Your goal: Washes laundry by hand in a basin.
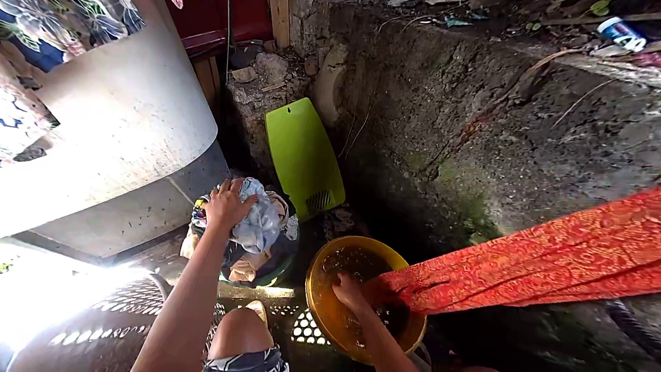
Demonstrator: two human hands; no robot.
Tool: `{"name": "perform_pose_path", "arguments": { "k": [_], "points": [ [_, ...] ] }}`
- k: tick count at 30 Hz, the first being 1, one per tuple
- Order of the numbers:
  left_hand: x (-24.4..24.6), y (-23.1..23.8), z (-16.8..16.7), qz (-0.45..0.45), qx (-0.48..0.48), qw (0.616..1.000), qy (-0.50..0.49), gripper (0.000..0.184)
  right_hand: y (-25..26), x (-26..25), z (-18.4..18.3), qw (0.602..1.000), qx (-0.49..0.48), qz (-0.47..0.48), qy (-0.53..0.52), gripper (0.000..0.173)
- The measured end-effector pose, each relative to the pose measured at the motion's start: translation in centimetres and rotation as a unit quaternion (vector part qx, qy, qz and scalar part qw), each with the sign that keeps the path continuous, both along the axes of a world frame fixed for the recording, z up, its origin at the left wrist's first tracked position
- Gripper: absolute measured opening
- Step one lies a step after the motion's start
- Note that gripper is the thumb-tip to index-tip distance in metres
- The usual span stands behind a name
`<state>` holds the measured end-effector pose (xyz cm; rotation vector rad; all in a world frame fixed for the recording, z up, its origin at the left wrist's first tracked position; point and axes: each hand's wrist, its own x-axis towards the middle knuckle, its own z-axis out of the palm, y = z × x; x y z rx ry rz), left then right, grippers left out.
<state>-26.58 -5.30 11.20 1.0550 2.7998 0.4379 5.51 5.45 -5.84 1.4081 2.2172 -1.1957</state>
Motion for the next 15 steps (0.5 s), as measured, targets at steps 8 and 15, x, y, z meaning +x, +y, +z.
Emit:
{"name": "perform_pose_path", "arguments": {
  "k": [8,15],
  "points": [
    [4.9,-1.8,-3.2,0.009,0.051,0.981,0.185,0.072,-2.5,0.8,1.9,0.972,-0.098,-0.185,0.108,0.045],
    [4.4,-0.8,-3.5,0.022,0.062,0.979,0.194,0.069,-7.6,5.0,3.9,0.944,-0.096,-0.251,0.194,0.047]
  ]
}}
